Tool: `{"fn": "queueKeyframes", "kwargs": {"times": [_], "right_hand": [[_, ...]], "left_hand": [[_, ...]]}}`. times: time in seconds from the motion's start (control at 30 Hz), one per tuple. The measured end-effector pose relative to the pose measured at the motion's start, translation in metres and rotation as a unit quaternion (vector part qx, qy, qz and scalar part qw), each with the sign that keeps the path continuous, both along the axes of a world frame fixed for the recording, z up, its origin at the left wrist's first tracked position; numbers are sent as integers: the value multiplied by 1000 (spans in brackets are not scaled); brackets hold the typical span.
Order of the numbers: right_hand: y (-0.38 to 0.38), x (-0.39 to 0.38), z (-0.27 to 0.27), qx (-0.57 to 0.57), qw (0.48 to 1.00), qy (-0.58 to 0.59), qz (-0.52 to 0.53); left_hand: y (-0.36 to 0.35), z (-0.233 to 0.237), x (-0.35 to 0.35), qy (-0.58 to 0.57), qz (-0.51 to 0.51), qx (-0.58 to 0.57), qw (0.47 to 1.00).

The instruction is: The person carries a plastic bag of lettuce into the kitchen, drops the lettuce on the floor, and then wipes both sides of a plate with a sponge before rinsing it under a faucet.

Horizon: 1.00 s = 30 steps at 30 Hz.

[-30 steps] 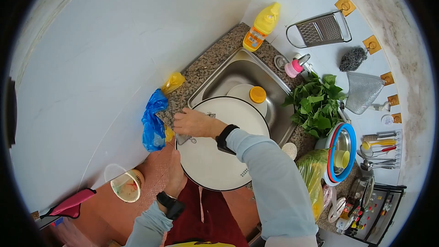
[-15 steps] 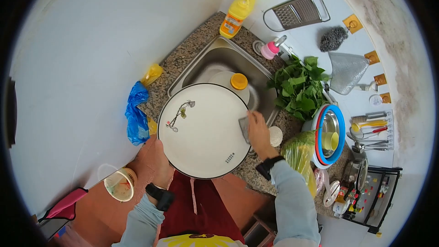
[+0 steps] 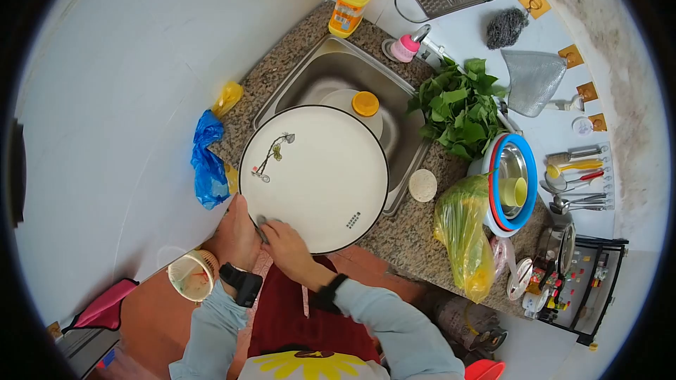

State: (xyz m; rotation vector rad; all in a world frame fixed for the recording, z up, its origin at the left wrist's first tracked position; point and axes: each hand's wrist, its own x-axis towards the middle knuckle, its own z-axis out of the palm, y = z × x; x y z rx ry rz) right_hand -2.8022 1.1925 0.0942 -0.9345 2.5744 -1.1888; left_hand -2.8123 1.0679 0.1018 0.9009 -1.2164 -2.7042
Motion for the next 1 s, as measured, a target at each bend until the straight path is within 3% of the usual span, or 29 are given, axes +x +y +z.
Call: {"fn": "queueKeyframes", "kwargs": {"times": [0.07, 0.13, 0.2, 0.27, 0.37, 0.43, 0.5, 0.57, 0.63, 0.73, 0.87, 1.0], "right_hand": [[-7, 2, 0, -28, 999, 5, -16], [13, 0, -5, 0, 997, 26, 67], [59, 1, 0, 31, 990, 50, 129], [112, -5, 9, 110, 979, 61, 162], [134, -19, 23, 148, 967, 94, 185], [110, -15, 19, 120, 973, 75, 184], [64, -6, 6, 23, 989, 37, 141], [13, -7, 0, -14, 995, 63, 70], [-2, -12, 1, -29, 996, 49, 62], [24, -8, 6, -7, 995, 44, 92], [80, -9, 12, 74, 980, 58, 175], [30, -13, 9, 4, 990, 47, 133]], "left_hand": [[-3, 3, 1, -33, -33, -20, 999], [-3, -20, 1, -20, 8, 16, 1000], [0, -5, -3, -7, 11, 42, 999], [0, -6, -3, 3, 16, 69, 997], [-2, -22, -1, 12, 19, 61, 998], [-2, -24, -1, 18, 7, 75, 997], [-3, -12, -2, 16, 6, 72, 997], [-5, 0, -1, 12, 4, 66, 998], [-8, 6, -1, -29, -15, 26, 999], [-5, -33, 1, 10, 20, 100, 995], [-1, -35, 1, 23, 37, 91, 995], [-2, -33, 0, 15, 31, 123, 992]]}}
